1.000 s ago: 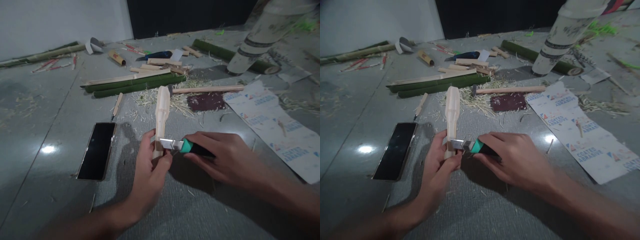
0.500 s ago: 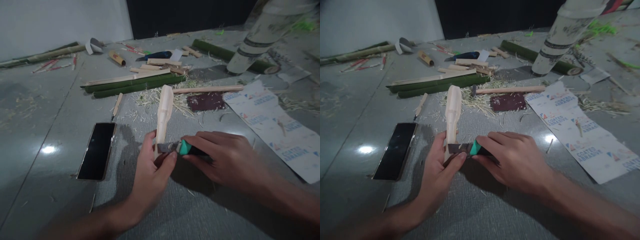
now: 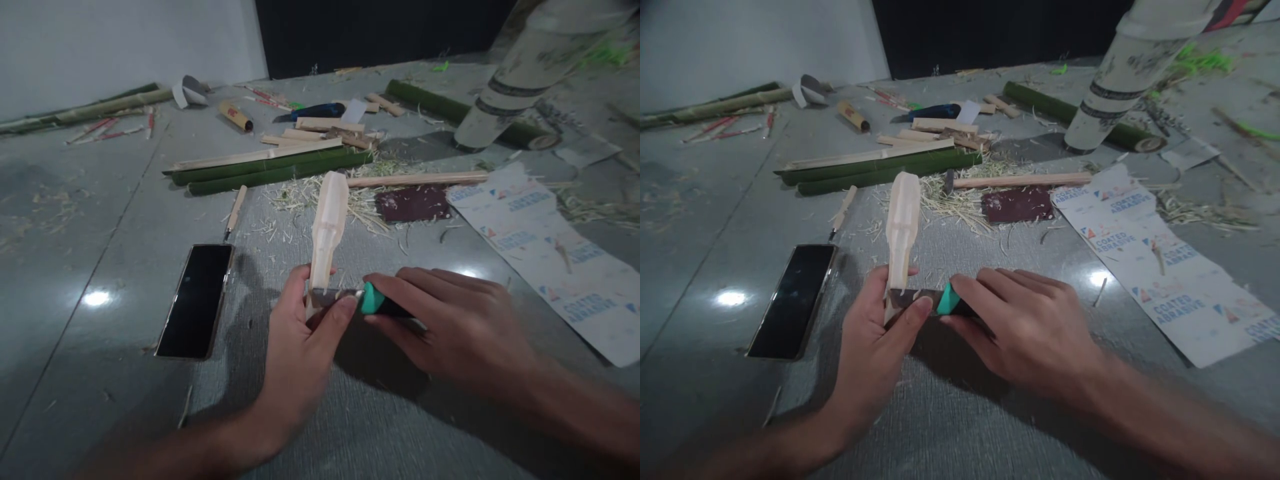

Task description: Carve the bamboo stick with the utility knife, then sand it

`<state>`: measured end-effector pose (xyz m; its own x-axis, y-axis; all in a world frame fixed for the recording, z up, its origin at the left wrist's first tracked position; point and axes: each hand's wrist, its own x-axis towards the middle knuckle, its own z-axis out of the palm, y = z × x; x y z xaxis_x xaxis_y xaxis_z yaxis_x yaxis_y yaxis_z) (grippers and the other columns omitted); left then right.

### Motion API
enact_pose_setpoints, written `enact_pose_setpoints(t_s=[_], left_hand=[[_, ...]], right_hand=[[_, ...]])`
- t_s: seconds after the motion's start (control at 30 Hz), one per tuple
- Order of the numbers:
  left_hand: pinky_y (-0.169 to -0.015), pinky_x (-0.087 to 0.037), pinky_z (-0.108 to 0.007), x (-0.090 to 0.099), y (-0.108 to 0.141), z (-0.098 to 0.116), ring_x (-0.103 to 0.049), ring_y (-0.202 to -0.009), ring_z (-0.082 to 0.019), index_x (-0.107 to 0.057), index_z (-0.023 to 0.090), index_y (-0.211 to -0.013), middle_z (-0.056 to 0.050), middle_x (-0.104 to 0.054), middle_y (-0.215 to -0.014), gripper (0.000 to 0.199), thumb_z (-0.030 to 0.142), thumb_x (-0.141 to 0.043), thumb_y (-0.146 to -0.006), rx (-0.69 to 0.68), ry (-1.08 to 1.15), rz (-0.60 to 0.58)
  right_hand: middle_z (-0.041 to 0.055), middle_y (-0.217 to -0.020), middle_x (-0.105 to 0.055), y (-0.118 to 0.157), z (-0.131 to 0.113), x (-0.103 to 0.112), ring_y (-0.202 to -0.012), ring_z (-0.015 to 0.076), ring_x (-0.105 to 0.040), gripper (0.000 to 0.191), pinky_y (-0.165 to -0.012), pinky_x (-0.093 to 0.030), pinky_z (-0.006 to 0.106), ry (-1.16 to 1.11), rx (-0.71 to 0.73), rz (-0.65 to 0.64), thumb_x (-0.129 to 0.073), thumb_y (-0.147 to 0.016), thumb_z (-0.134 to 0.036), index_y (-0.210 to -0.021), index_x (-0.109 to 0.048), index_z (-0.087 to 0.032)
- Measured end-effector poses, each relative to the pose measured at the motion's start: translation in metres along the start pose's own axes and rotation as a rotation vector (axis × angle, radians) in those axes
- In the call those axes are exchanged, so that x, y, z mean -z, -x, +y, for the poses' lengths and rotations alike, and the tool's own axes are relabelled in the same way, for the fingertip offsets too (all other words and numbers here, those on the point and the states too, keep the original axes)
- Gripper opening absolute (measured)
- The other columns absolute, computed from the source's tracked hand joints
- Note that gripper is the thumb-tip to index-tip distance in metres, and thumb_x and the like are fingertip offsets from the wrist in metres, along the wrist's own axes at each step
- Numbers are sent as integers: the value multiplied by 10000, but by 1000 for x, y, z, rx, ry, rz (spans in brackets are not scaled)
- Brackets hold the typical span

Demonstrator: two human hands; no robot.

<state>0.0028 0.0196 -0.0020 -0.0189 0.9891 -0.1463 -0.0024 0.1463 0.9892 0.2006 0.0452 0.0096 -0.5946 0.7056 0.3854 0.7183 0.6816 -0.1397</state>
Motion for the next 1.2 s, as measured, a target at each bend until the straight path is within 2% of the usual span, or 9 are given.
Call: enact_pose_setpoints(t_s=[0.2, 0.37, 0.53, 0.67, 0.87, 1.03, 1.2], left_hand=[[-573, -442, -176, 0, -2, 2, -531, -626, -91, -613, 243, -1023, 65, -573, -731, 123, 300, -706, -964, -7, -89, 42], [-584, -444, -177, -1, -1, 1, -547, -651, -98, -594, 233, -1013, 63, -560, -735, 134, 289, -704, -959, -11, -83, 32], [-594, -438, -196, -3, 2, 0, -507, -668, -108, -594, 231, -1016, 49, -531, -777, 90, 217, -661, -957, -35, -126, 9], [-633, -453, -200, -3, 5, -3, -512, -707, -108, -593, 241, -1038, 42, -544, -820, 74, 224, -639, -982, -31, -121, 6], [-558, -408, -166, -3, 9, -9, -462, -623, -74, -526, 282, -1201, 76, -482, -770, 313, 206, -703, -955, 61, 86, -69], [-608, -451, -165, -3, 8, -12, -506, -658, -74, -475, 285, -1321, 69, -526, -786, 436, 228, -717, -962, 53, 203, -66], [-801, -552, -230, -3, 8, -13, -699, -882, -129, -430, 282, -1399, -27, -721, -1059, 522, 207, -713, -966, 63, 309, -73]], right_hand=[[12, -783, -693, -1, -3, 1, -650, 183, -636, 198, -596, -404, 343, 7, -28, 2, -577, -1044, -350, -1069, -685, -186], [22, -822, -719, -1, -4, -1, -662, 183, -655, 210, -596, -411, 337, 30, -37, 20, -573, -1049, -365, -1070, -685, -189], [30, -824, -735, -1, 4, 2, -636, 187, -663, 226, -550, -394, 333, 96, -127, 83, -563, -1054, -388, -1071, -683, -197], [53, -840, -743, -3, 12, 6, -632, 186, -663, 209, -569, -430, 333, 54, -72, 75, -568, -1051, -362, -1032, -678, -185], [56, -831, -736, -5, 17, 6, -630, 186, -663, 225, -564, -432, 331, 9, -50, 59, -549, -1062, -365, -1025, -672, -180], [43, -846, -734, -2, 14, 1, -664, 186, -672, 216, -584, -428, 326, -14, -35, 8, -564, -1051, -370, -1067, -680, -189], [2, -805, -687, 2, 12, -5, -648, 164, -629, 194, -571, -376, 312, -114, 10, -122, -563, -1036, -333, -1150, -664, -212]])
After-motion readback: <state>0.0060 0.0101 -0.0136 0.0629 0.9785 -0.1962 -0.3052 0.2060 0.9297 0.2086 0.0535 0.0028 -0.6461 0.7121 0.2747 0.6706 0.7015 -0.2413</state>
